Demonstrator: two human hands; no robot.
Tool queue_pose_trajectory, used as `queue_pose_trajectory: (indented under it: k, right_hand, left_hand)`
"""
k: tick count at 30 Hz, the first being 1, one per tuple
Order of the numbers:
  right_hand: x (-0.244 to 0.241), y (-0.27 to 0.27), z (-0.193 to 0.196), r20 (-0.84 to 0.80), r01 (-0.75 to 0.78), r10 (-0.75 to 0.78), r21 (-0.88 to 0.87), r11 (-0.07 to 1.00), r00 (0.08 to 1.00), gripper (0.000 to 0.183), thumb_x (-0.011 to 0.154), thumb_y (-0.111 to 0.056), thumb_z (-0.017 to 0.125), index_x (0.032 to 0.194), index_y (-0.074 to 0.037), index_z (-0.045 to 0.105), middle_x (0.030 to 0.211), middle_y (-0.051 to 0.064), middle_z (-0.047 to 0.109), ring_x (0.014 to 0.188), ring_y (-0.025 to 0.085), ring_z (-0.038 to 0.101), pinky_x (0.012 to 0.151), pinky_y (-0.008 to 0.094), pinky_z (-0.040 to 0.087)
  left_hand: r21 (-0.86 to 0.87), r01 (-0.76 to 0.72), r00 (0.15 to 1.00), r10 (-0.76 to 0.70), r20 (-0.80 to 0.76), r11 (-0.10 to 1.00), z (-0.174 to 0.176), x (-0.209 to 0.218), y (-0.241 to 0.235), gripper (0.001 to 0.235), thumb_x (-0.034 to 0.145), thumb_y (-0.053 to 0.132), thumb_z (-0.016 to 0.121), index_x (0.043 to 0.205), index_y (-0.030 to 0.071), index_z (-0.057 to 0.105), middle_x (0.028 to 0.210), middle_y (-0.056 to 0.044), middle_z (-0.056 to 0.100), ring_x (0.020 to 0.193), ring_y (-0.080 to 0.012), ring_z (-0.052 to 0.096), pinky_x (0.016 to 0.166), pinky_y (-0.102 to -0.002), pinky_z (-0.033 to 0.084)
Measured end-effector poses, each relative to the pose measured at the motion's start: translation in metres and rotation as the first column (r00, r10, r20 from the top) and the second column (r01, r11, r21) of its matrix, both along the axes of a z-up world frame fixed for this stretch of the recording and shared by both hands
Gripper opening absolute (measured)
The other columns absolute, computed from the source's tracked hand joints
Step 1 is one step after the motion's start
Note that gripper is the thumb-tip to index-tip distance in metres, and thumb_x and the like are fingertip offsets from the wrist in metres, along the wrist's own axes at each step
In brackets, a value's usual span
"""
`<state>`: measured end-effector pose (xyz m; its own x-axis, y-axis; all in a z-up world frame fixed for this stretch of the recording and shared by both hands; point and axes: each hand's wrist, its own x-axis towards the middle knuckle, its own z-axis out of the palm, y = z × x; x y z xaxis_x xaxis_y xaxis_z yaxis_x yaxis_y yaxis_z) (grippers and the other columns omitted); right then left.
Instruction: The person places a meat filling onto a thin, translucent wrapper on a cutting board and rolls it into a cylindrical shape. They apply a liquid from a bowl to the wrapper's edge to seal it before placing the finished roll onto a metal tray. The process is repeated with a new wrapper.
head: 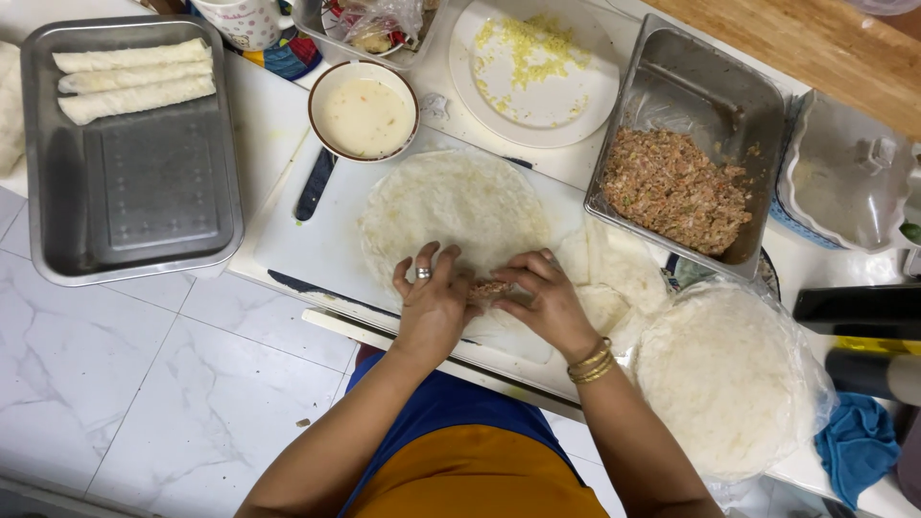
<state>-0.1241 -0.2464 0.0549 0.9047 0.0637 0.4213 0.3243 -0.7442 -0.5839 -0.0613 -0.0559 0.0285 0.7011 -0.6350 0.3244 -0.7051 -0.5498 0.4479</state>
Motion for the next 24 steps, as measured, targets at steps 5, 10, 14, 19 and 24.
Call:
queue_pose_trajectory:
  k: [5, 10, 14, 19, 24]
  right_hand:
    - [0.005, 0.004, -0.009, -0.005, -0.004, 0.003, -0.078, 0.997, 1.0, 0.019, 0.075, -0.017, 0.081, 0.091, -0.013, 0.073, 0.091, 0.004, 0.064, 0.087, 0.027, 0.058, 0.08, 0.039, 0.049]
    - [0.004, -0.001, -0.006, 0.056, 0.007, -0.007, -0.001, 1.0, 0.998, 0.026, 0.073, -0.02, 0.083, 0.096, -0.013, 0.075, 0.093, 0.004, 0.065, 0.085, 0.027, 0.057, 0.079, 0.037, 0.05]
    - [0.013, 0.015, -0.01, 0.103, -0.021, 0.018, 0.024, 0.999, 0.995, 0.02, 0.076, -0.021, 0.083, 0.093, -0.015, 0.075, 0.092, 0.002, 0.066, 0.082, 0.024, 0.056, 0.078, 0.035, 0.05]
    - [0.019, 0.028, -0.001, 0.128, -0.077, 0.074, 0.011, 0.997, 0.989, 0.02, 0.078, -0.023, 0.081, 0.095, -0.015, 0.075, 0.092, 0.002, 0.067, 0.082, 0.025, 0.057, 0.076, 0.036, 0.05]
    - [0.024, 0.037, -0.007, 0.105, -0.089, 0.095, -0.063, 0.994, 0.99, 0.009, 0.081, -0.017, 0.078, 0.089, -0.015, 0.075, 0.086, 0.001, 0.067, 0.08, 0.025, 0.056, 0.073, 0.035, 0.049]
  left_hand:
    - [0.037, -0.013, 0.999, 0.012, 0.034, 0.999, 0.017, 0.006, 0.034, 0.054, 0.054, 0.027, 0.089, 0.102, 0.011, 0.069, 0.127, -0.01, 0.049, 0.127, -0.0387, 0.033, 0.094, -0.063, 0.02]
    - [-0.082, -0.117, 0.993, 0.118, 0.01, 0.99, 0.008, 0.02, 0.077, 0.041, 0.061, 0.027, 0.086, 0.099, 0.023, 0.071, 0.123, 0.001, 0.052, 0.127, -0.0317, 0.038, 0.094, -0.055, 0.019]
    - [-0.175, -0.117, 0.993, 0.109, -0.055, 0.978, -0.002, 0.022, 0.079, 0.033, 0.064, 0.029, 0.085, 0.095, 0.028, 0.071, 0.12, 0.005, 0.053, 0.126, -0.0286, 0.04, 0.094, -0.052, 0.02]
    - [-0.241, -0.099, 0.994, 0.086, -0.063, 0.965, -0.004, 0.018, 0.07, 0.023, 0.067, 0.027, 0.084, 0.087, 0.027, 0.072, 0.117, 0.003, 0.056, 0.125, -0.031, 0.042, 0.093, -0.054, 0.021]
    - [-0.243, -0.074, 0.997, 0.064, -0.05, 0.967, -0.011, 0.02, 0.063, 0.021, 0.071, 0.029, 0.081, 0.089, 0.024, 0.07, 0.119, 0.0, 0.054, 0.127, -0.0328, 0.04, 0.092, -0.055, 0.021]
